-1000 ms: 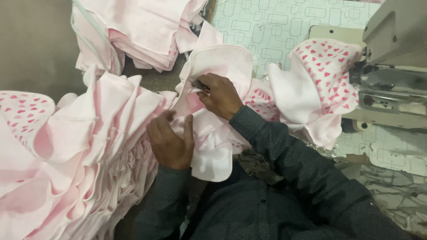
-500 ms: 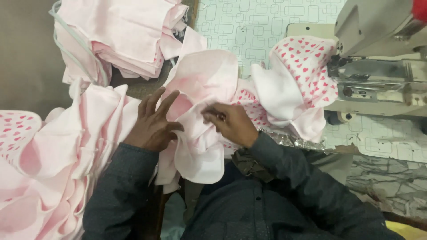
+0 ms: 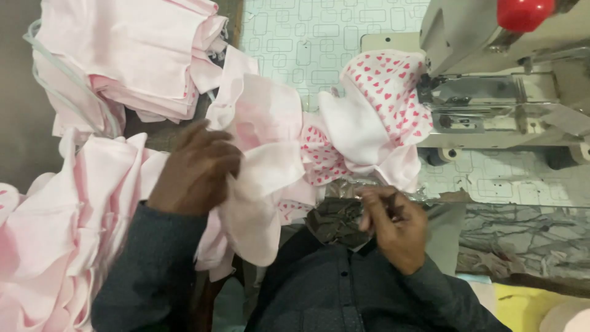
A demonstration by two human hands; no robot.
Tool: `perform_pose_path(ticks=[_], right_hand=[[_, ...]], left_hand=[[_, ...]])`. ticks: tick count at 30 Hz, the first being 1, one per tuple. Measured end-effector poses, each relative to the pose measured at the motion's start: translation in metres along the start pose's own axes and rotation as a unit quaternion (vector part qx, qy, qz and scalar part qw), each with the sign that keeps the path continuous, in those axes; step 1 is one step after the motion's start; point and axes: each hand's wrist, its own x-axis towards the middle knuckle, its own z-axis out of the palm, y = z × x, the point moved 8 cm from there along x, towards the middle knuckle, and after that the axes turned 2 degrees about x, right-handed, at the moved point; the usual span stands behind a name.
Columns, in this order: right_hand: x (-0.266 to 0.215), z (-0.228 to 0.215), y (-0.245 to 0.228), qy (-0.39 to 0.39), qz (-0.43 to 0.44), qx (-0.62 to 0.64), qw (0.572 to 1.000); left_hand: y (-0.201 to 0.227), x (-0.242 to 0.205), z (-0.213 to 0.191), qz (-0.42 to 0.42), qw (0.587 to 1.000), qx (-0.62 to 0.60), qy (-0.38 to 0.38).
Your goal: Trimming excess threads and fabric from pink baby garments using small snips at a sewing workstation.
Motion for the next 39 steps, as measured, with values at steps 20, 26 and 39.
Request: perform_pose_path(ticks=[20,26,39], right_hand=[[-0.016,-0.105,0.011,0.165,0.027,-0.106,0.98],[-0.011,-0.068,0.067,0.113,0.229,0.118,0.96],[0.002,-0.027,0.125,0.179,0.307,0.289,0.889]], left_hand=[[0.096,0.066,0.22,-0.184,0.899,-0.204,0.341],[0.111,0.043,0.071,-0.125,0.924,-0.306,0.191],[0.171,0.035,0.076,0.103,0.989,0.103,0.035]])
